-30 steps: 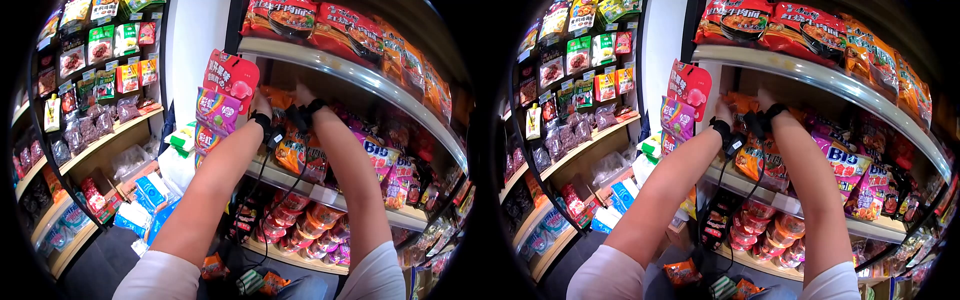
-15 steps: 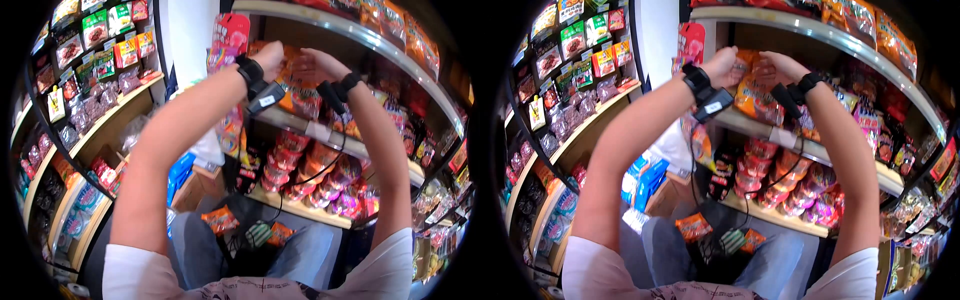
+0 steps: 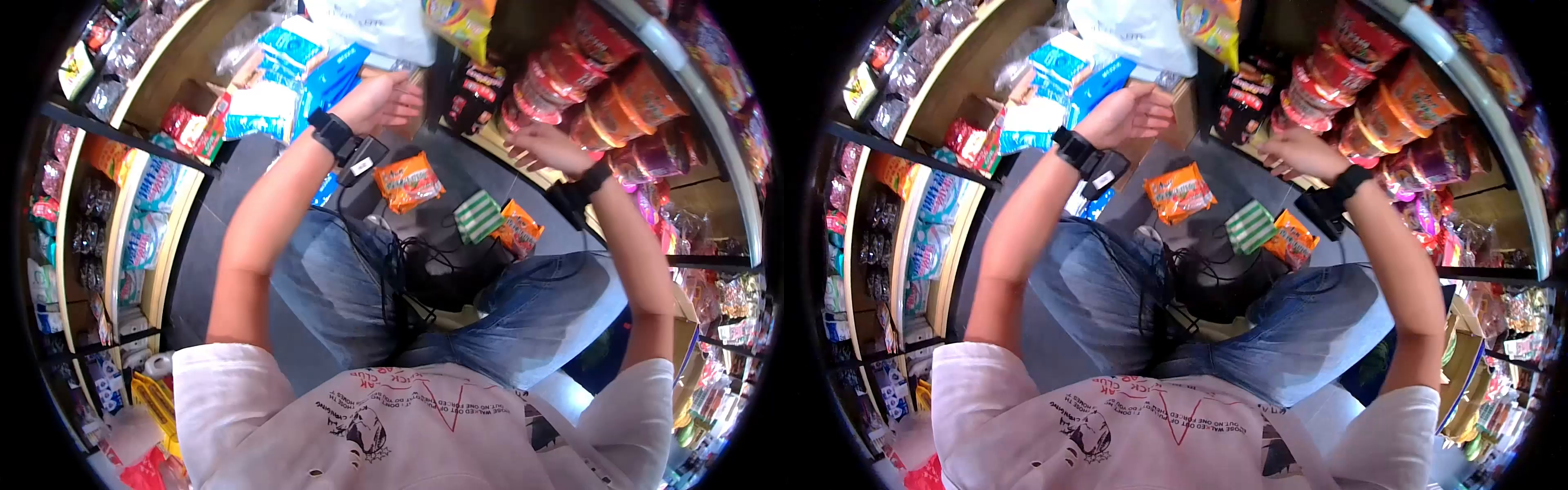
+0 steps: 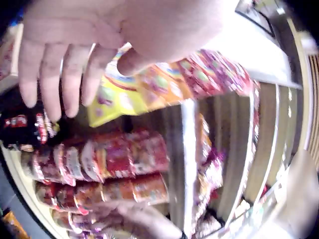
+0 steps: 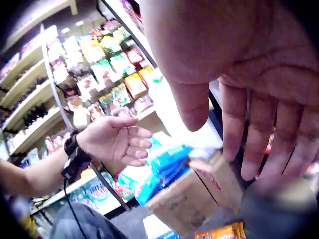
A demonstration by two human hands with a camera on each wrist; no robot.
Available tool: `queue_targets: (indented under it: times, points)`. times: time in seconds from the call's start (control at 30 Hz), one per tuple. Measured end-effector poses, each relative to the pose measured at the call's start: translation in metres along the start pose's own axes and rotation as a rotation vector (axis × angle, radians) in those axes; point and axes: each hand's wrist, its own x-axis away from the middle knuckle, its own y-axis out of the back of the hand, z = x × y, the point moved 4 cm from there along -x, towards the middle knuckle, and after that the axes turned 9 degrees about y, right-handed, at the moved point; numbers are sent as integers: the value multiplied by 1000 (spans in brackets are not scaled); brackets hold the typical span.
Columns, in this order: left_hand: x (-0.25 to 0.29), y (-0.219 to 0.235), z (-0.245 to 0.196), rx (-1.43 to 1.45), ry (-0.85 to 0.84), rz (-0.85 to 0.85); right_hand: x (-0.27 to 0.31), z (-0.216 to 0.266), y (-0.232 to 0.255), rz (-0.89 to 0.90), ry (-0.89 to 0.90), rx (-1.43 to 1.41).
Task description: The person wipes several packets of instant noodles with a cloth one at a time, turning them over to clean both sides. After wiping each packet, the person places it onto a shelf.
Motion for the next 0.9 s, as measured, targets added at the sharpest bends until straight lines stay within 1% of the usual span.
queue_targets:
  times: [0.07,0.1,0.13,0.17,0.2,0.23,0.3,0.33,0.37,0.4,0.43,0.5,0.53,0.57,0.6,0.67,0.7,0.73,0.77,0.8,0.9]
  points:
    - [-41,34,69,281,203,-268,-36,-55,-32,27,-113,-11]
    - [-58,45,102,281,284,-318,-53,-78,-47,34,-161,6]
    - [-79,58,138,277,328,-336,-74,-109,-62,52,-208,-37]
    - [-95,67,172,302,273,-475,-94,-135,-75,66,-251,-81]
    - [-111,75,206,317,215,-612,-107,-149,-88,95,-302,-138]
    - [-143,95,257,39,211,-565,-127,-175,-102,99,-331,-178]
    - [-154,88,295,86,302,-629,-154,-203,-132,-48,-299,-249]
    - [-159,85,313,111,346,-661,-164,-207,-144,-42,-263,-214]
    - [-175,88,331,-104,358,-650,-175,-208,-154,-40,-224,-175]
    - [-192,92,348,-320,367,-646,-187,-219,-166,-124,-275,-241]
    - [-180,82,336,-485,402,-631,-224,-273,-181,-64,-79,-111]
    - [-154,67,325,163,544,-818,-217,-247,-195,-122,-294,-261]
    - [-164,70,342,112,482,-785,-220,-247,-201,-113,-307,-260]
    - [-173,73,358,64,418,-754,-222,-245,-204,-141,-245,-241]
    - [-181,76,360,-73,383,-660,-223,-242,-206,-173,-180,-222]
    - [-194,65,374,623,450,-614,-221,-238,-207,-181,-158,-214]
    - [-194,63,377,624,448,-611,-219,-234,-204,-193,-127,-206]
    - [-194,62,379,550,463,-625,-216,-230,-201,-195,-124,-203]
    - [-195,62,379,476,475,-638,-213,-226,-198,-175,-148,-247]
    - [-198,62,384,413,478,-600,-210,-223,-195,-156,-168,-290]
    - [-161,45,323,465,445,-551,-202,-227,-183,-195,-110,-312]
